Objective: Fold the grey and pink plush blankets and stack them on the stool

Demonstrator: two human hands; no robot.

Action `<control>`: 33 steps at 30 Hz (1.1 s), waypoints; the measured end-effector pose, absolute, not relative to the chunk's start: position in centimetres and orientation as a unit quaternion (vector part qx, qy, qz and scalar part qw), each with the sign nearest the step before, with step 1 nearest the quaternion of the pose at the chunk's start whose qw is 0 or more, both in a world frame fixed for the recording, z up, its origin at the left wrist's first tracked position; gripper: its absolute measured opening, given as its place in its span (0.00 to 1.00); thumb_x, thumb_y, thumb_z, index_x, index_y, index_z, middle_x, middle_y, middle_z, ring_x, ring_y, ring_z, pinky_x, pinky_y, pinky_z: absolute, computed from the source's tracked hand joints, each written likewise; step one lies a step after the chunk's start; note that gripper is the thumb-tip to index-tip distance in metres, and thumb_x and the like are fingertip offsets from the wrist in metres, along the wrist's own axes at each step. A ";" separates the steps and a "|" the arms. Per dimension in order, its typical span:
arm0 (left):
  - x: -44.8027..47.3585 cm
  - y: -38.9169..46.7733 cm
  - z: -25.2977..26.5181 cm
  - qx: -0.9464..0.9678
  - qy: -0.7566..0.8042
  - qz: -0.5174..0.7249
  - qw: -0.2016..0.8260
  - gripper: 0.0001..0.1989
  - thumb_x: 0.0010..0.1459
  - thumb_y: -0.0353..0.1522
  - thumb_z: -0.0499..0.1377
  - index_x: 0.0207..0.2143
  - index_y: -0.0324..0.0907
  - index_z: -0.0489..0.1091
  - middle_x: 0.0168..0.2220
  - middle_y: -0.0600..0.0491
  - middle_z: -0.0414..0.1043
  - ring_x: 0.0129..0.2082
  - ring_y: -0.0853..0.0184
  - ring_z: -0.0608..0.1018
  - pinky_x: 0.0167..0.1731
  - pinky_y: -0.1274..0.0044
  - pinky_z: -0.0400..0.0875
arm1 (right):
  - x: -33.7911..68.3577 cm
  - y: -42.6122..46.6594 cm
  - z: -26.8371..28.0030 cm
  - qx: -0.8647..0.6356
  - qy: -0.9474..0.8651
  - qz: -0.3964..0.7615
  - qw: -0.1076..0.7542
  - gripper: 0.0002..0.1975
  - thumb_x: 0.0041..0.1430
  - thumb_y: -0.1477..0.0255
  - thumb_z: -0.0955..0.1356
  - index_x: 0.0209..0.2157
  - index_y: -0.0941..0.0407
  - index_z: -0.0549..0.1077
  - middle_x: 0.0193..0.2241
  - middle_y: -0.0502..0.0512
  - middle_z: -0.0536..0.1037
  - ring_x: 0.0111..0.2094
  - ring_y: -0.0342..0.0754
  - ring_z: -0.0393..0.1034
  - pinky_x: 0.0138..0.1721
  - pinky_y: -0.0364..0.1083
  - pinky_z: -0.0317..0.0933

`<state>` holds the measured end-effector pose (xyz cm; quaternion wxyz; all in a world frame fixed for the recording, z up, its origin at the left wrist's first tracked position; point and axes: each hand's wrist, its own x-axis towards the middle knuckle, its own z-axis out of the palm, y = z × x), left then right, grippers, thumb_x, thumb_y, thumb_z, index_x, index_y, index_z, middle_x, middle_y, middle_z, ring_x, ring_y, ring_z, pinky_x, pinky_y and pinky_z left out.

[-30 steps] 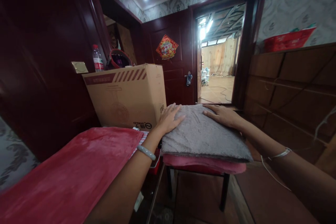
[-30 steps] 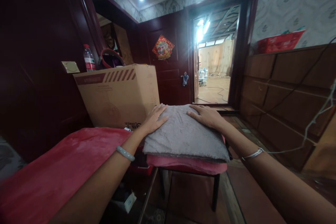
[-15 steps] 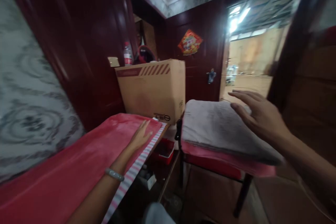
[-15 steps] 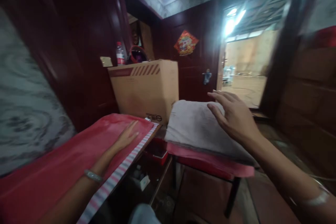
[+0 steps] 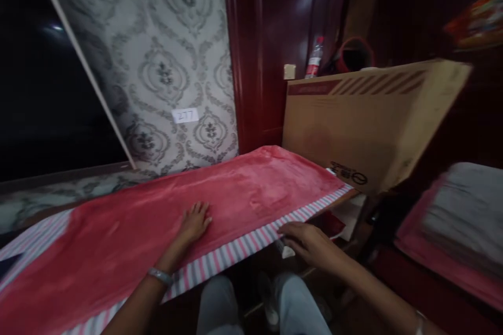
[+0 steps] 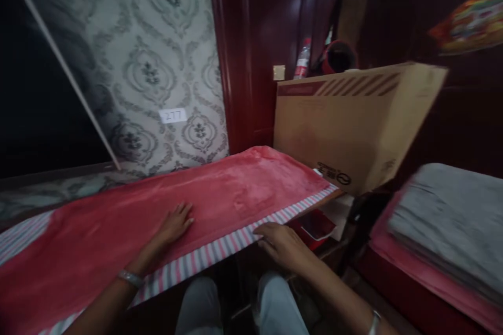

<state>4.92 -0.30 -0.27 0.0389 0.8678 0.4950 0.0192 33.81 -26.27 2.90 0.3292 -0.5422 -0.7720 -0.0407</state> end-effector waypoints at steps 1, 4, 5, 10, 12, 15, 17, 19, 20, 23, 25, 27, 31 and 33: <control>3.0 -0.6 -0.7 0.855 0.517 0.013 0.033 0.31 0.66 0.39 0.46 0.69 0.37 0.54 0.71 0.37 0.47 0.71 0.48 0.52 0.65 0.52 0.48 | 33.5 -24.4 2.4 -0.535 -0.775 -0.008 0.336 0.25 0.59 0.68 0.62 0.56 0.32 0.71 0.43 0.44 0.82 0.41 0.56 0.80 0.39 0.54 0.77; -0.9 -1.9 -2.0 0.840 0.542 0.034 0.017 0.30 0.67 0.39 0.46 0.69 0.39 0.55 0.71 0.38 0.49 0.71 0.49 0.53 0.66 0.54 0.48 | 32.4 -18.8 0.5 -0.529 -0.772 0.025 0.352 0.25 0.60 0.66 0.62 0.58 0.32 0.68 0.50 0.44 0.80 0.50 0.58 0.76 0.48 0.59 0.74; -1.5 -2.3 -2.5 0.841 0.539 0.048 0.010 0.29 0.67 0.38 0.46 0.68 0.40 0.55 0.71 0.39 0.50 0.71 0.50 0.53 0.66 0.55 0.48 | 32.0 -17.1 -0.4 -0.532 -0.771 0.019 0.350 0.25 0.61 0.64 0.61 0.59 0.32 0.67 0.52 0.44 0.79 0.52 0.58 0.74 0.51 0.61 0.72; -2.2 -3.5 -4.1 0.841 0.532 0.100 -0.022 0.27 0.68 0.38 0.47 0.66 0.41 0.60 0.69 0.41 0.56 0.69 0.50 0.59 0.66 0.56 0.51 | 30.8 -11.0 -5.8 -0.640 -0.731 -0.024 0.233 0.27 0.63 0.61 0.60 0.62 0.51 0.68 0.62 0.60 0.68 0.64 0.61 0.60 0.62 0.64 0.59; -2.1 -3.5 -4.5 0.837 0.536 0.104 -0.028 0.26 0.68 0.38 0.48 0.66 0.42 0.60 0.69 0.42 0.56 0.68 0.51 0.59 0.66 0.55 0.52 | 30.7 -10.1 -8.0 -0.676 -0.714 -0.038 0.182 0.28 0.65 0.62 0.60 0.63 0.55 0.67 0.66 0.63 0.62 0.67 0.61 0.56 0.63 0.63 0.56; -2.1 -3.6 -4.8 0.836 0.537 0.109 -0.023 0.27 0.67 0.38 0.49 0.67 0.43 0.59 0.69 0.43 0.56 0.69 0.53 0.59 0.66 0.56 0.51 | 31.2 -9.8 -10.4 -0.678 -0.712 -0.075 0.164 0.27 0.67 0.61 0.58 0.64 0.51 0.66 0.68 0.59 0.58 0.67 0.59 0.54 0.63 0.62 0.54; -2.2 -3.8 -4.9 0.835 0.536 0.121 -0.015 0.27 0.67 0.38 0.49 0.67 0.41 0.58 0.69 0.43 0.56 0.69 0.54 0.58 0.67 0.58 0.51 | 31.6 -9.8 -11.4 -0.667 -0.719 -0.096 0.173 0.27 0.68 0.59 0.57 0.64 0.50 0.66 0.67 0.57 0.60 0.67 0.58 0.55 0.63 0.61 0.55; -2.2 -4.1 -4.9 0.826 0.547 0.137 -0.011 0.28 0.67 0.39 0.49 0.67 0.40 0.58 0.69 0.42 0.56 0.69 0.54 0.58 0.67 0.57 0.49 | 32.1 -9.8 -12.1 -0.656 -0.724 -0.106 0.186 0.27 0.68 0.58 0.56 0.63 0.51 0.68 0.67 0.58 0.62 0.66 0.58 0.57 0.62 0.60 0.56; -2.2 -4.3 -4.9 0.817 0.558 0.143 -0.011 0.28 0.67 0.40 0.50 0.67 0.40 0.58 0.68 0.41 0.56 0.69 0.53 0.57 0.67 0.56 0.48 | 32.3 -9.8 -12.5 -0.651 -0.726 -0.109 0.193 0.28 0.67 0.57 0.56 0.63 0.51 0.68 0.66 0.59 0.62 0.65 0.59 0.58 0.62 0.60 0.56; -2.1 -4.7 -4.9 0.784 0.601 0.155 -0.013 0.30 0.66 0.44 0.50 0.66 0.40 0.59 0.68 0.39 0.56 0.69 0.49 0.56 0.67 0.50 0.45 | 32.8 -9.4 -13.6 -0.642 -0.728 -0.113 0.211 0.30 0.66 0.56 0.55 0.62 0.52 0.69 0.65 0.60 0.64 0.65 0.60 0.58 0.59 0.60 0.59; -2.1 -4.9 -5.0 0.772 0.616 0.156 -0.013 0.31 0.66 0.46 0.50 0.67 0.41 0.59 0.69 0.39 0.55 0.70 0.46 0.54 0.66 0.48 0.43 | 33.2 -9.2 -14.4 -0.637 -0.730 -0.116 0.219 0.30 0.65 0.56 0.55 0.62 0.52 0.69 0.65 0.60 0.65 0.65 0.60 0.58 0.58 0.61 0.60; -2.2 -4.9 -5.1 0.772 0.618 0.148 -0.006 0.33 0.66 0.48 0.49 0.67 0.42 0.57 0.69 0.40 0.54 0.70 0.45 0.53 0.66 0.46 0.42 | 33.7 -8.9 -15.1 -0.625 -0.738 -0.116 0.226 0.29 0.64 0.56 0.55 0.61 0.50 0.69 0.64 0.59 0.67 0.65 0.60 0.59 0.57 0.61 0.60; -2.2 -4.7 -5.2 0.779 0.613 0.128 0.016 0.33 0.66 0.49 0.48 0.68 0.45 0.55 0.71 0.41 0.50 0.71 0.45 0.50 0.65 0.45 0.42 | 34.1 -8.6 -15.5 -0.590 -0.763 -0.109 0.240 0.26 0.63 0.58 0.58 0.58 0.49 0.72 0.61 0.58 0.70 0.64 0.61 0.59 0.57 0.62 0.60; -2.2 -4.6 -4.9 0.782 0.610 0.126 0.022 0.33 0.66 0.48 0.48 0.68 0.45 0.55 0.71 0.41 0.50 0.71 0.45 0.50 0.65 0.44 0.41 | 34.0 -8.5 -15.3 -0.581 -0.768 -0.103 0.249 0.25 0.63 0.59 0.59 0.58 0.48 0.72 0.60 0.58 0.71 0.64 0.61 0.59 0.57 0.63 0.60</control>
